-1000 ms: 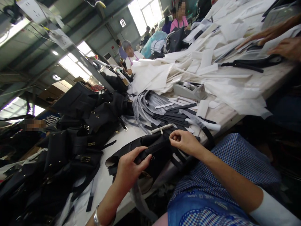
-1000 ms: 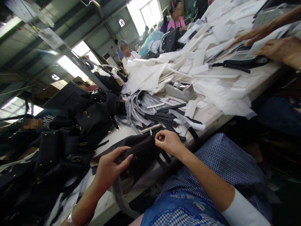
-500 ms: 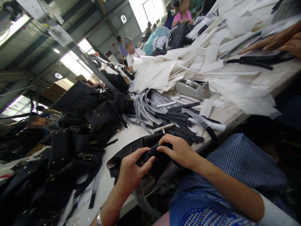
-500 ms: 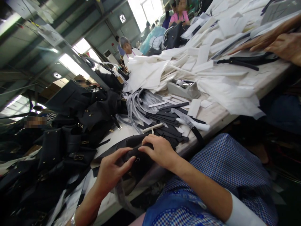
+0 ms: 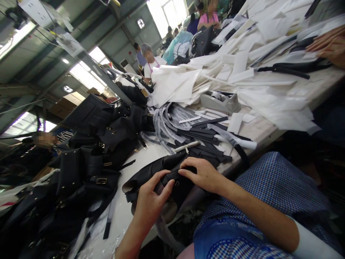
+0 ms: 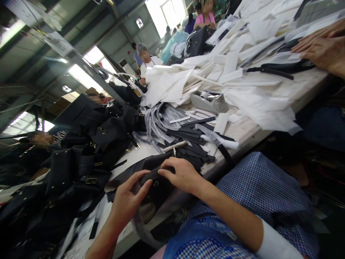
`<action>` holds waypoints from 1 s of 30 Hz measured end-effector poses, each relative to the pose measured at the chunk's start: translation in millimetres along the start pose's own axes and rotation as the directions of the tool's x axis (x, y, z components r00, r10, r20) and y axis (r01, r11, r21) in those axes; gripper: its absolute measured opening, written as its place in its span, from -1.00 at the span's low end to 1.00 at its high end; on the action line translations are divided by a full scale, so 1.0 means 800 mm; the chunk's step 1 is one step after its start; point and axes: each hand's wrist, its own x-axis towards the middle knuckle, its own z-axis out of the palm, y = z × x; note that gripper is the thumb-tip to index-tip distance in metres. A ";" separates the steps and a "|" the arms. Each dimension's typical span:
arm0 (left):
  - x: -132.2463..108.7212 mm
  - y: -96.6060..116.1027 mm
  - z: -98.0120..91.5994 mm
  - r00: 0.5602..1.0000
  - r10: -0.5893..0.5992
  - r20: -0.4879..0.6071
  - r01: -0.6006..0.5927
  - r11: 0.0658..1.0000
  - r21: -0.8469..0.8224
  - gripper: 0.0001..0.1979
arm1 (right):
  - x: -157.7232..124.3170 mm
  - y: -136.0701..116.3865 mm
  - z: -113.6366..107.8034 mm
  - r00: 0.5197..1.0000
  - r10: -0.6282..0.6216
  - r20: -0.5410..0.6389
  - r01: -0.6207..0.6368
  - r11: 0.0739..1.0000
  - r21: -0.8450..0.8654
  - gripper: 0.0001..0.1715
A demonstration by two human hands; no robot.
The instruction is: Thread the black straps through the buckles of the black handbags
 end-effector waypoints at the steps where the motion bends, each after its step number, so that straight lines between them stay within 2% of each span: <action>1: -0.002 0.003 0.000 1.000 -0.019 0.001 0.019 1.000 -0.004 -0.72 | 0.000 -0.001 0.002 1.000 -0.008 -0.004 0.008 1.000 -0.002 -0.89; 5: -0.006 0.007 0.000 0.988 -0.151 -0.036 0.150 0.988 -0.020 -0.64 | 0.000 -0.003 0.009 0.999 -0.034 -0.026 0.033 0.999 -0.039 -0.86; 7: -0.005 0.004 0.001 0.965 -0.257 -0.062 0.250 0.963 -0.097 -0.55 | 0.001 -0.002 0.012 0.998 -0.051 -0.030 0.050 0.997 -0.061 -0.83; 9: -0.003 0.000 0.001 0.938 -0.344 -0.037 0.331 0.922 -0.201 -0.48 | 0.001 0.000 0.015 0.997 -0.072 -0.027 0.070 0.995 -0.071 -0.83; 12: -0.002 -0.002 -0.002 0.919 -0.393 0.038 0.389 0.884 -0.260 -0.50 | 0.001 0.003 0.018 0.995 -0.097 -0.014 0.096 0.993 -0.070 -0.83; 16: -0.002 0.006 -0.004 0.905 -0.418 0.080 0.423 0.863 -0.277 -0.56 | 0.002 0.005 0.021 0.996 -0.088 0.008 0.089 0.994 -0.060 -0.83; 23: -0.002 0.013 0.009 0.860 -0.510 0.014 0.471 0.784 -0.404 -0.65 | 0.001 0.005 0.024 0.999 -0.038 0.007 0.038 0.999 -0.026 -0.84; 30: -0.004 0.002 0.014 0.903 -0.430 0.015 0.388 0.801 -0.456 -0.69 | 0.001 0.003 0.026 1.000 -0.003 0.024 0.003 1.000 -0.029 -0.76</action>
